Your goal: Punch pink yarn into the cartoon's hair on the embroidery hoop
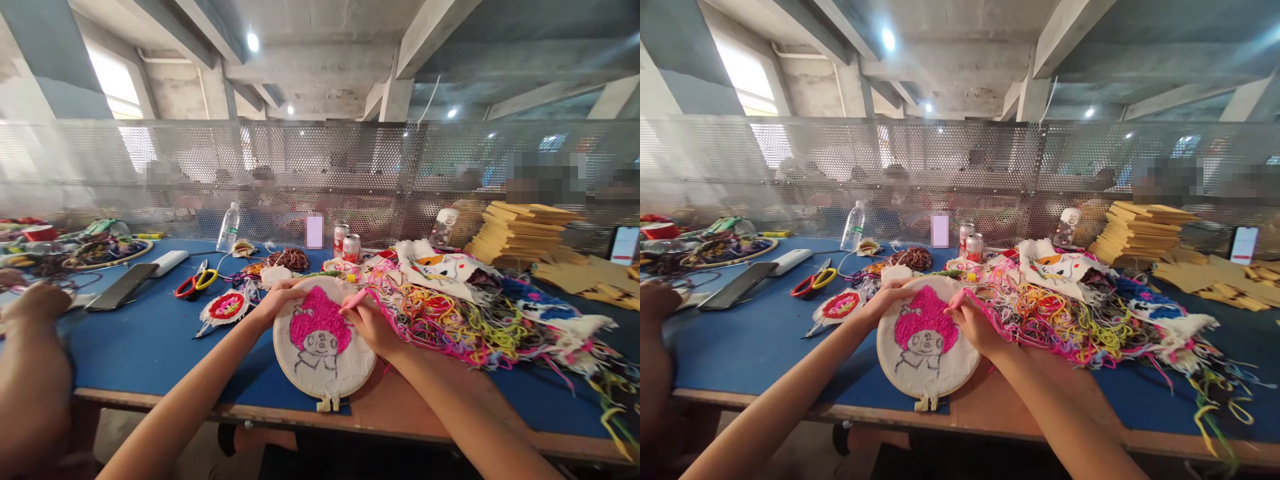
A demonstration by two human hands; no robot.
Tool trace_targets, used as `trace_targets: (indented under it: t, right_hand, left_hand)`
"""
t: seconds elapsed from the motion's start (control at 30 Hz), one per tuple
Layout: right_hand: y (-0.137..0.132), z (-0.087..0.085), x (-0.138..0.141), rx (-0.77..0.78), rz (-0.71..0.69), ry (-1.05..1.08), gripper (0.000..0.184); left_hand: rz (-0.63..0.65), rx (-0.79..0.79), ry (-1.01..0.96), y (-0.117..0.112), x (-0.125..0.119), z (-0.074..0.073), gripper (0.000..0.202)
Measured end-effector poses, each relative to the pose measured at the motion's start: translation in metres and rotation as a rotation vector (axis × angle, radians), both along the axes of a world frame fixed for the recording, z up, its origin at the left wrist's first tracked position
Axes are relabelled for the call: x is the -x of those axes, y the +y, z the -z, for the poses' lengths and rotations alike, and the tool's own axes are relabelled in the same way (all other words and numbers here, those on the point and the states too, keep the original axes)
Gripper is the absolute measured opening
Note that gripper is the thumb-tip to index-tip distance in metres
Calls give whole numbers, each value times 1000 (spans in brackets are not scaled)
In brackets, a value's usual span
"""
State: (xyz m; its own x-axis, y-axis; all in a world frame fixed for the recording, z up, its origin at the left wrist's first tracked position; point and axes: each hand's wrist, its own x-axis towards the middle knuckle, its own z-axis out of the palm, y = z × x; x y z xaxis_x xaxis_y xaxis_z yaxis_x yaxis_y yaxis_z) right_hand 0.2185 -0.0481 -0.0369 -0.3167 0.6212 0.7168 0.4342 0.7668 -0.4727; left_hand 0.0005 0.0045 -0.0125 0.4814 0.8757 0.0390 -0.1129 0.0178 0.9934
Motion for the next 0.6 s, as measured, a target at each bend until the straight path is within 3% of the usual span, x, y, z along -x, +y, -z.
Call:
trace_targets:
  t: [0.07, 0.13, 0.2, 0.23, 0.3, 0.4, 0.47, 0.53, 0.6]
  right_hand:
    - [1, 2, -2, -15, 19, -6, 20]
    - [3, 4, -4, -8, 30, -20, 21]
    - [4, 5, -5, 2, 31, -28, 22]
    - [4, 6, -6, 3, 31, -30, 22]
    - [4, 6, -7, 1, 31, -31, 22]
    - [2, 5, -8, -5, 38, -34, 22]
    - [1, 4, -9, -5, 47, -42, 21]
    - [1, 4, -9, -8, 54, -43, 21]
    - [0, 4, -10, -9, 54, -41, 21]
  left_hand:
    - [-150, 89, -73, -3, -9, -1, 24]
    - [-400, 125, -217, -8, -13, -2, 12]
    - [-619, 106, -353, -16, 2, -5, 42]
    - [-666, 85, -378, -20, 21, -9, 59]
    - [-751, 18, -411, -27, 87, -21, 79]
    - [-706, -447, -219, -23, 228, -45, 70]
    - [-727, -630, -37, -11, 313, -54, 66]
    - [-765, -706, 154, 4, 369, -54, 57]
    - [-742, -758, 344, 15, 393, -47, 38]
